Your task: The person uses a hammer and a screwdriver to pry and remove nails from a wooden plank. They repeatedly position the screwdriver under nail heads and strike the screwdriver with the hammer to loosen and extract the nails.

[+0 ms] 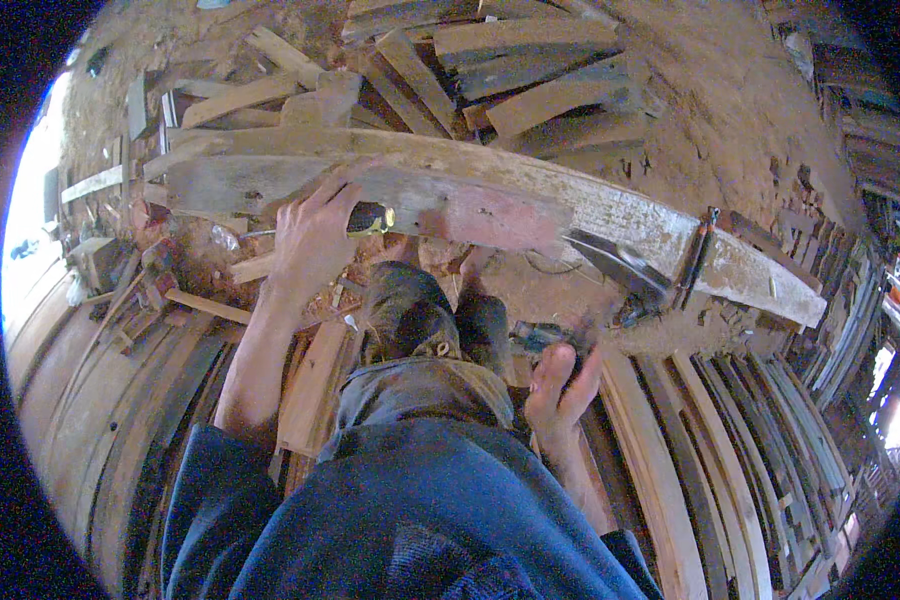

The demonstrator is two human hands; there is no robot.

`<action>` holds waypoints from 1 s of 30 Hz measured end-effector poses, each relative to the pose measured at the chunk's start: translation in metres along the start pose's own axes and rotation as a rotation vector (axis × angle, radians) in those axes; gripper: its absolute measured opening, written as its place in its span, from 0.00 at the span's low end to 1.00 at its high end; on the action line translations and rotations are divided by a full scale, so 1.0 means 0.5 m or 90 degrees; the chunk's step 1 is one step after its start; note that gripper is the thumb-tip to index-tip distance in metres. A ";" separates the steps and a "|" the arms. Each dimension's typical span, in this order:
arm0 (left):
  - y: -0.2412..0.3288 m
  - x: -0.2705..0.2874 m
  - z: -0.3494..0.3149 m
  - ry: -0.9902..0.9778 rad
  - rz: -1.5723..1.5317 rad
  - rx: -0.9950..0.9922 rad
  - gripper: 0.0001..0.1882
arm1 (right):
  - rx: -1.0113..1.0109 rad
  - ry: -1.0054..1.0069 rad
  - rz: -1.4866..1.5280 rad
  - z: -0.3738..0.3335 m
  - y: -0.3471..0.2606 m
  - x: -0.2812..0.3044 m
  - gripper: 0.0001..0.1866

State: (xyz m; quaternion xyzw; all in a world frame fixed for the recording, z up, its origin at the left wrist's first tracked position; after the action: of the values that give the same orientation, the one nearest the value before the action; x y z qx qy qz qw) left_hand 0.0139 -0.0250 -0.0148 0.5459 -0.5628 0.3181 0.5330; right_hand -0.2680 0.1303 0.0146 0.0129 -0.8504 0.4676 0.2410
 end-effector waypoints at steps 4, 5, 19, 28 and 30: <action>0.004 0.002 0.001 -0.007 -0.006 0.004 0.18 | 0.074 -0.037 -0.221 -0.010 -0.005 0.018 0.21; 0.004 0.003 0.001 -0.013 0.006 0.006 0.18 | 0.029 -0.060 -0.250 -0.008 -0.002 0.016 0.22; 0.006 0.014 0.004 0.024 -0.008 -0.036 0.18 | 0.147 0.021 -0.146 0.025 -0.021 -0.019 0.20; 0.179 0.067 -0.048 0.143 -0.274 -0.272 0.23 | 0.187 0.130 0.025 -0.001 -0.007 0.083 0.17; 0.257 0.069 -0.037 0.199 -0.290 -0.347 0.22 | 0.121 0.151 0.132 -0.020 0.028 0.127 0.17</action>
State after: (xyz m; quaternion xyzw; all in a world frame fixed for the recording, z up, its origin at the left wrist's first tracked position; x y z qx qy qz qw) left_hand -0.0981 0.0088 0.0507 0.4402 -0.4030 0.1091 0.7949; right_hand -0.3235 0.1592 0.0349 -0.1075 -0.7646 0.5668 0.2876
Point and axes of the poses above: each hand's wrist, its own z-axis towards the middle knuckle, its own x-axis out of the back of the hand, y = z × x, the point moved 2 cm from there along z, towards the middle knuckle, and after that the axes turned 4 degrees about z, right-handed, at the moved point
